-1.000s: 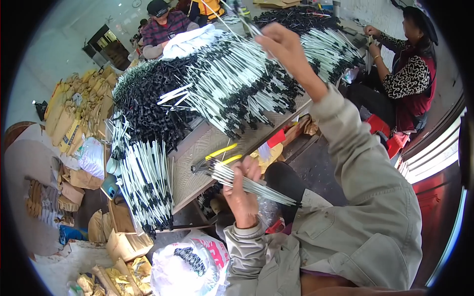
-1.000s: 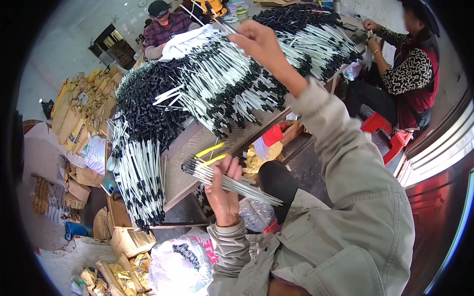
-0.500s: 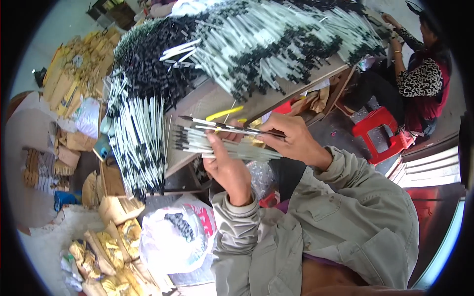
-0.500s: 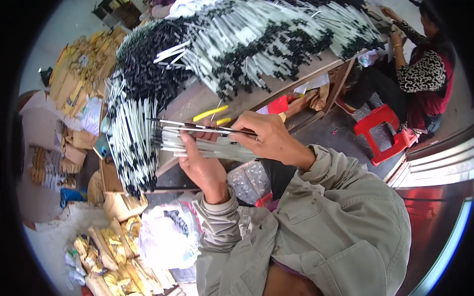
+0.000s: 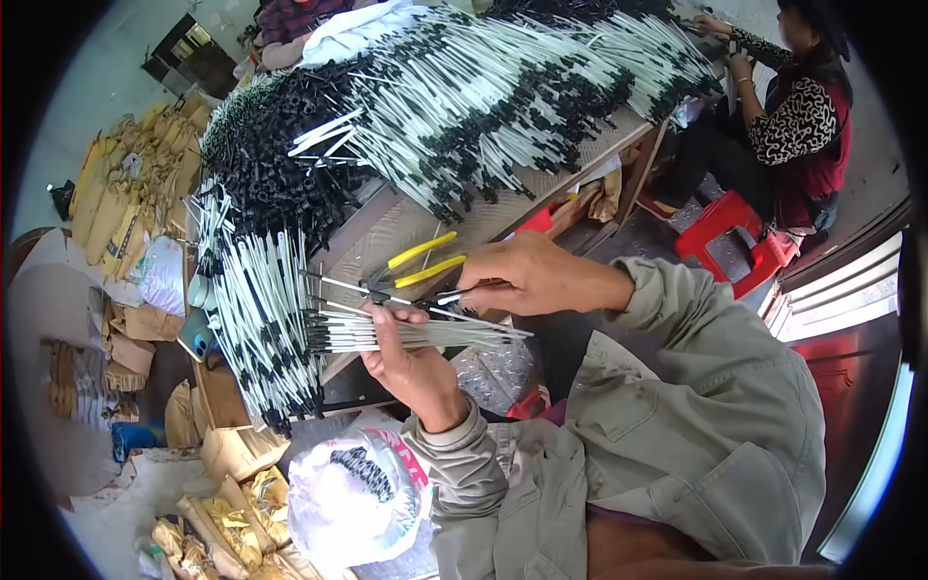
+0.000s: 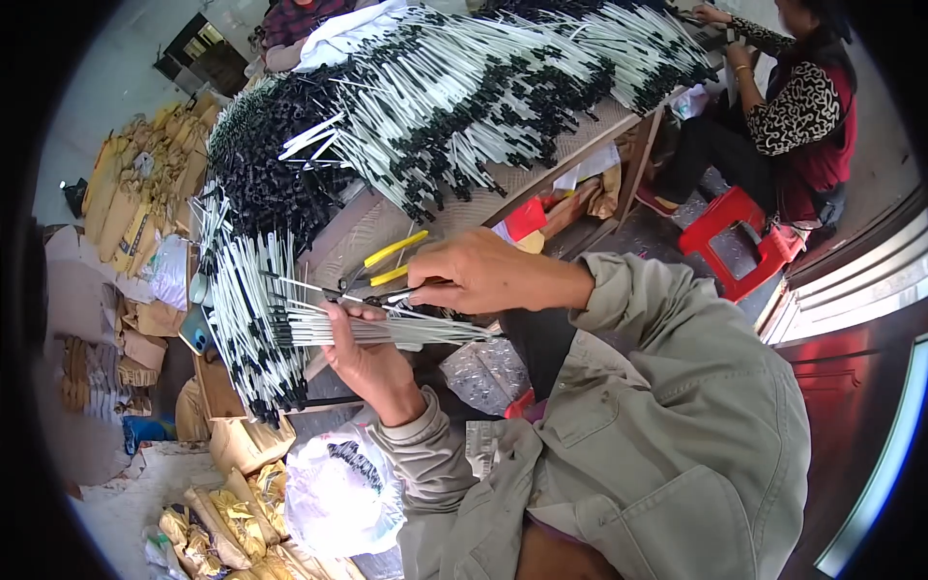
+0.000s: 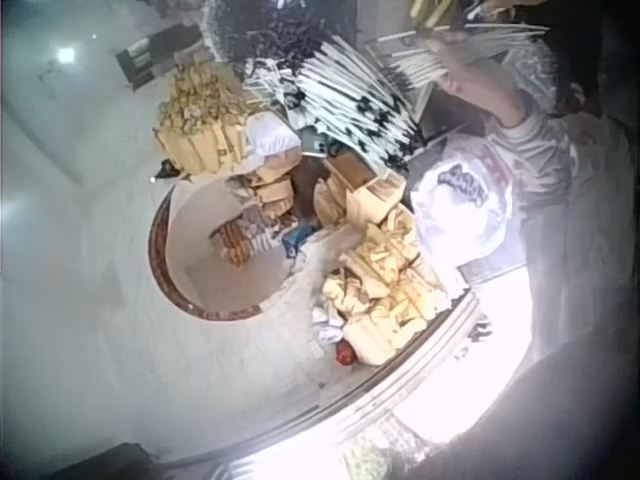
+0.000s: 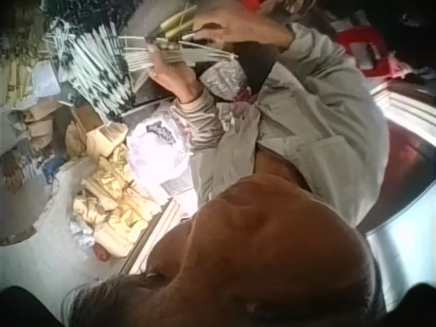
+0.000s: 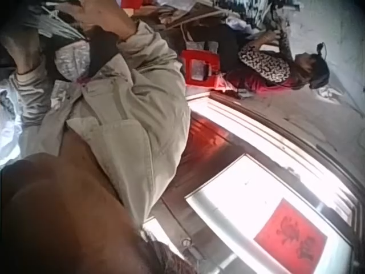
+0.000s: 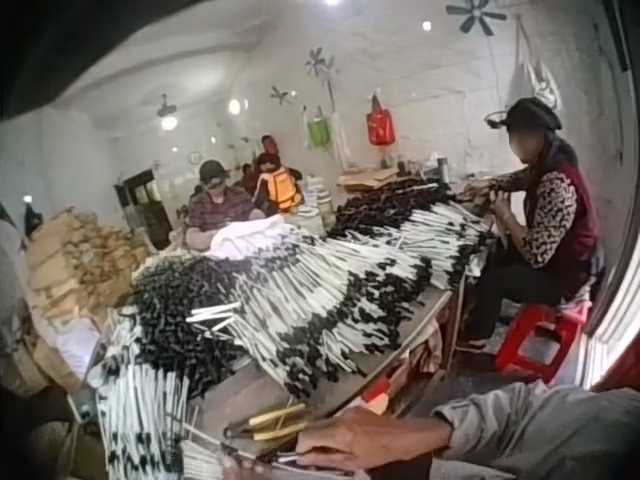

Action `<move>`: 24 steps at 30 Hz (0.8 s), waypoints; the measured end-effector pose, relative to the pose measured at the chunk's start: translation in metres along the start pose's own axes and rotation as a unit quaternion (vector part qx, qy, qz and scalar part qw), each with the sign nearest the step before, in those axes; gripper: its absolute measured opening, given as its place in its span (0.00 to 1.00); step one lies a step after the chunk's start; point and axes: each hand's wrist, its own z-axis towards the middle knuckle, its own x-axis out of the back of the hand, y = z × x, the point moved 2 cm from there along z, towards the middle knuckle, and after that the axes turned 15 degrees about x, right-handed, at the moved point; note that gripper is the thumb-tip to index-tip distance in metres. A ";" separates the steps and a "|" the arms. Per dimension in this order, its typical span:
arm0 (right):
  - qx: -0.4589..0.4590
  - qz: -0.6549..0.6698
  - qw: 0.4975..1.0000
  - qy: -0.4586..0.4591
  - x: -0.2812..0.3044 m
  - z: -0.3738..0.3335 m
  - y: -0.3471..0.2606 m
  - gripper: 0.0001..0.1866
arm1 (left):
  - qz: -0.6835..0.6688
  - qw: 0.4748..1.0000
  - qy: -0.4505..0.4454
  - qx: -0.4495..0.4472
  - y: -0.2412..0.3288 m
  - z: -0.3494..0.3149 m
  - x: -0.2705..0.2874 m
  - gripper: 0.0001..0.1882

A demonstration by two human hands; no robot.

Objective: Assembling zipper components onto strips and securing them using pliers in a factory setting.

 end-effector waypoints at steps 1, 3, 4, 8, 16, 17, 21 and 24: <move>0.052 0.025 0.998 -0.036 0.002 0.003 0.009 0.06 | -0.073 0.994 -0.050 0.057 0.000 0.002 0.003 0.09; 0.139 0.020 0.984 -0.108 0.024 0.018 0.039 0.10 | -0.177 0.965 -0.138 0.138 0.000 0.005 0.010 0.12; 0.077 0.019 0.994 -0.069 0.042 0.037 0.055 0.11 | -0.192 0.960 -0.145 0.144 0.005 0.003 0.014 0.12; -0.029 -0.331 0.940 0.078 0.098 0.122 0.139 0.17 | -0.189 0.944 -0.209 0.173 0.014 -0.016 0.011 0.14; -0.266 -0.402 0.875 0.039 0.135 0.150 0.209 0.23 | -0.051 0.952 -0.197 0.228 0.004 -0.025 0.019 0.12; -0.262 -0.377 0.885 0.076 0.141 0.148 0.206 0.24 | -0.051 0.952 -0.196 0.228 0.004 -0.024 0.021 0.12; -0.133 -0.368 0.890 0.232 0.167 0.138 0.191 0.12 | -0.059 0.963 -0.108 0.241 -0.014 -0.016 0.027 0.14; -0.010 -0.200 0.877 0.436 0.151 0.123 0.112 0.13 | -0.078 0.964 -0.058 0.249 -0.024 -0.013 0.028 0.18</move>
